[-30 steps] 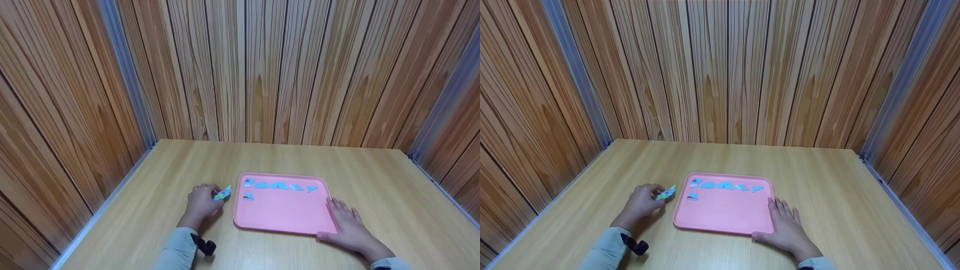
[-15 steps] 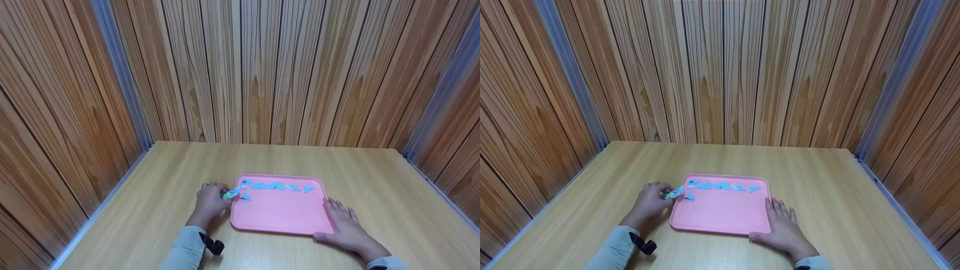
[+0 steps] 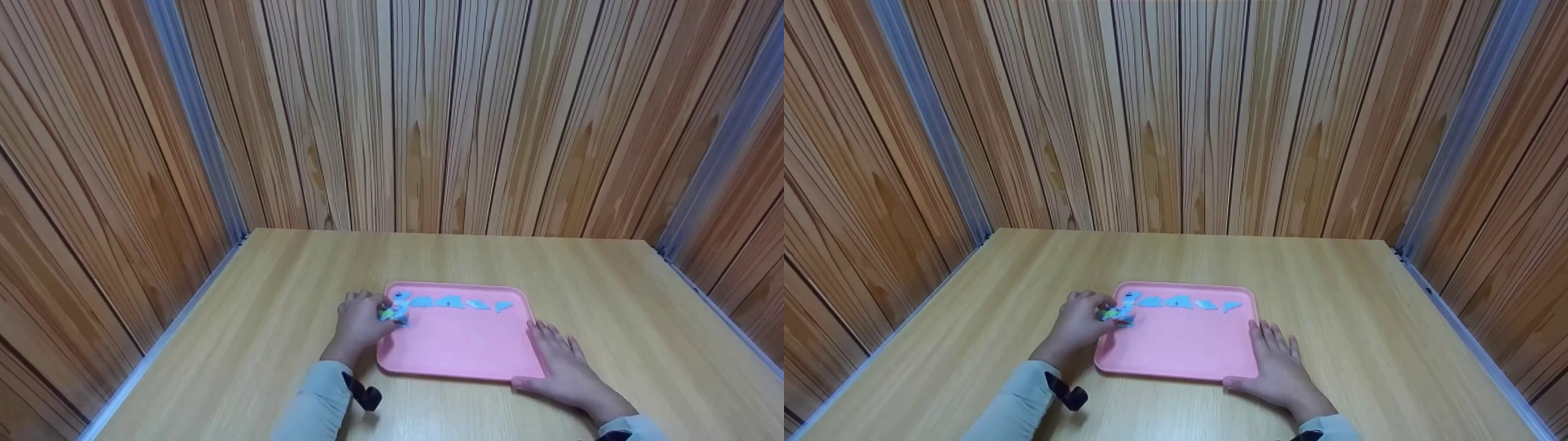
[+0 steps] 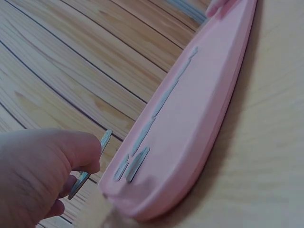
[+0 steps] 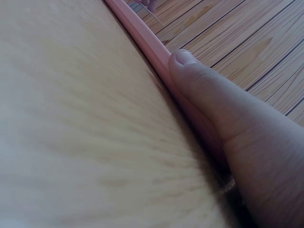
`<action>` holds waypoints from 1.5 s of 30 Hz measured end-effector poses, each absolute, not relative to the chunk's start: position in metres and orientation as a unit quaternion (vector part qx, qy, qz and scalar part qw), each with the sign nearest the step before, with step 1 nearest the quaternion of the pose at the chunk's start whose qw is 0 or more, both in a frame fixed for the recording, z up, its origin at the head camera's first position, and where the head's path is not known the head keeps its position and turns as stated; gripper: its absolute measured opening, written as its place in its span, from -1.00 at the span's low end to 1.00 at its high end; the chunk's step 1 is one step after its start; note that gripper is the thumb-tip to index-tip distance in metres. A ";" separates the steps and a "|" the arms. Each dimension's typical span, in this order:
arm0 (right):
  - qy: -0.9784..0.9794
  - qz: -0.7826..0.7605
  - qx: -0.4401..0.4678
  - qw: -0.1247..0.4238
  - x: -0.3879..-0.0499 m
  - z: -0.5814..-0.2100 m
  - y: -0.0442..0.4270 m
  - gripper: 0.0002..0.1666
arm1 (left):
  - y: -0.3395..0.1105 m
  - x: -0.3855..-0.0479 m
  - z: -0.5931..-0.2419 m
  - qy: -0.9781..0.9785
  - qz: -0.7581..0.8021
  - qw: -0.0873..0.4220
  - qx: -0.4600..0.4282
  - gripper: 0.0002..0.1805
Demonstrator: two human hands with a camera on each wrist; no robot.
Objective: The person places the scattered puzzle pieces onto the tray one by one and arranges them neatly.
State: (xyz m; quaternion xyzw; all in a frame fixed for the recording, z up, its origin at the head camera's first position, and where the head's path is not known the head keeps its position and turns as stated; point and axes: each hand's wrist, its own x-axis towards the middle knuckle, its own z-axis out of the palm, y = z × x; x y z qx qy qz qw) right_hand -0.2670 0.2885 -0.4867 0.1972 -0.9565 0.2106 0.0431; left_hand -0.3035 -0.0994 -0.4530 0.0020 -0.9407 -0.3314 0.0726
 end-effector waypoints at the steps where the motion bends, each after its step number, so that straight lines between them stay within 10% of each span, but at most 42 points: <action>1: -0.957 0.211 0.196 0.042 -0.267 -0.486 0.288 0.40 | -0.097 -0.304 -0.452 -0.941 -0.331 0.072 0.001 -0.63; 45: -0.960 0.210 0.185 0.027 -0.268 -0.485 0.289 0.42 | -0.036 -0.331 -0.464 -0.961 -0.265 0.022 -0.077 -0.75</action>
